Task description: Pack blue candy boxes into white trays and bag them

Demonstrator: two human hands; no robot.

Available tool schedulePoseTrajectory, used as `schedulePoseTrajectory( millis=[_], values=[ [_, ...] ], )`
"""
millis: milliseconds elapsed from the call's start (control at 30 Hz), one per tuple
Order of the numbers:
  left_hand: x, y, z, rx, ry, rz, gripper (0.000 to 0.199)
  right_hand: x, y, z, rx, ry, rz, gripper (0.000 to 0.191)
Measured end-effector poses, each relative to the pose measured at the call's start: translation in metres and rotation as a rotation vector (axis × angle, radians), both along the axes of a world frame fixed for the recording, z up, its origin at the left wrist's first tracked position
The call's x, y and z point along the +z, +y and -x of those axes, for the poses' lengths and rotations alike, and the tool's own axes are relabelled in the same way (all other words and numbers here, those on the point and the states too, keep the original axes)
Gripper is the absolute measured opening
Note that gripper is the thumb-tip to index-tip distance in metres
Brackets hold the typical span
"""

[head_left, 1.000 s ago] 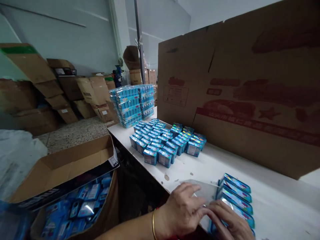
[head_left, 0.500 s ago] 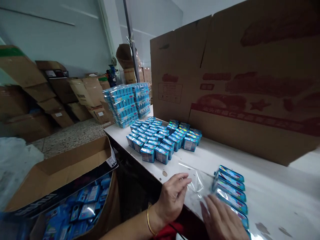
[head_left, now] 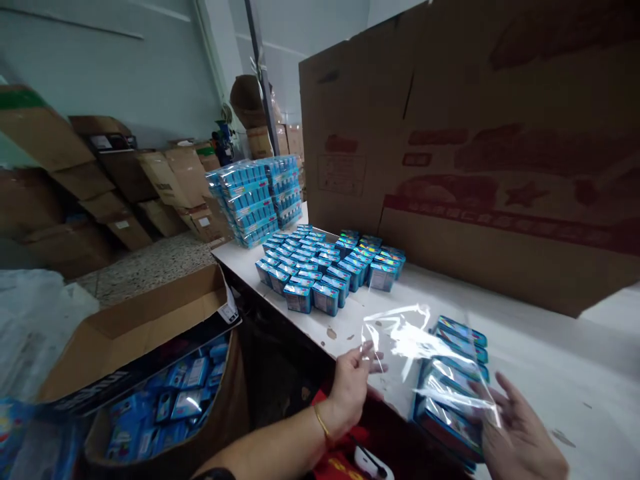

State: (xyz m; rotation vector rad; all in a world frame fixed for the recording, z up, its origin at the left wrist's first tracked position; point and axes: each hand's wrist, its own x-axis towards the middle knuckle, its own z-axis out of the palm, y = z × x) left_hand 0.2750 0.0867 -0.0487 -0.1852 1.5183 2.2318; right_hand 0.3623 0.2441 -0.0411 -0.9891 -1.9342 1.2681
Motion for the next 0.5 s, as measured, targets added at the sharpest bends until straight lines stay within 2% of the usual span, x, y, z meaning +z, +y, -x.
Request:
schedulePoseTrajectory(
  millis=[67, 100, 200, 300, 367, 433, 500],
  values=[
    [0.003, 0.001, -0.006, 0.034, -0.075, -0.062, 0.032, 0.003, -0.002, 0.001, -0.009, 0.072, 0.299, 0.077],
    [0.007, 0.003, -0.006, 0.053, -0.095, -0.098, 0.028, 0.007, -0.002, 0.002, -0.031, 0.113, 0.383, 0.080],
    [0.030, 0.017, 0.005, 0.061, -0.061, -0.221, 0.023, 0.022, 0.008, 0.006, 0.002, 0.229, 0.524, 0.082],
    [0.044, 0.043, 0.027, -0.060, 0.034, -0.289, 0.023, 0.025, 0.035, 0.019, 0.053, 0.351, 0.615, 0.079],
    [0.041, 0.064, 0.045, -0.132, 0.062, -0.217, 0.023, 0.016, 0.057, 0.034, 0.049, 0.402, 0.657, 0.065],
    [0.035, 0.086, 0.060, -0.188, 0.087, -0.074, 0.023, 0.009, 0.077, 0.048, 0.054, 0.389, 0.717, 0.045],
    [0.034, 0.106, 0.072, -0.248, 0.157, 0.054, 0.026, 0.013, 0.094, 0.057, 0.070, 0.361, 0.767, 0.031]
  ],
)
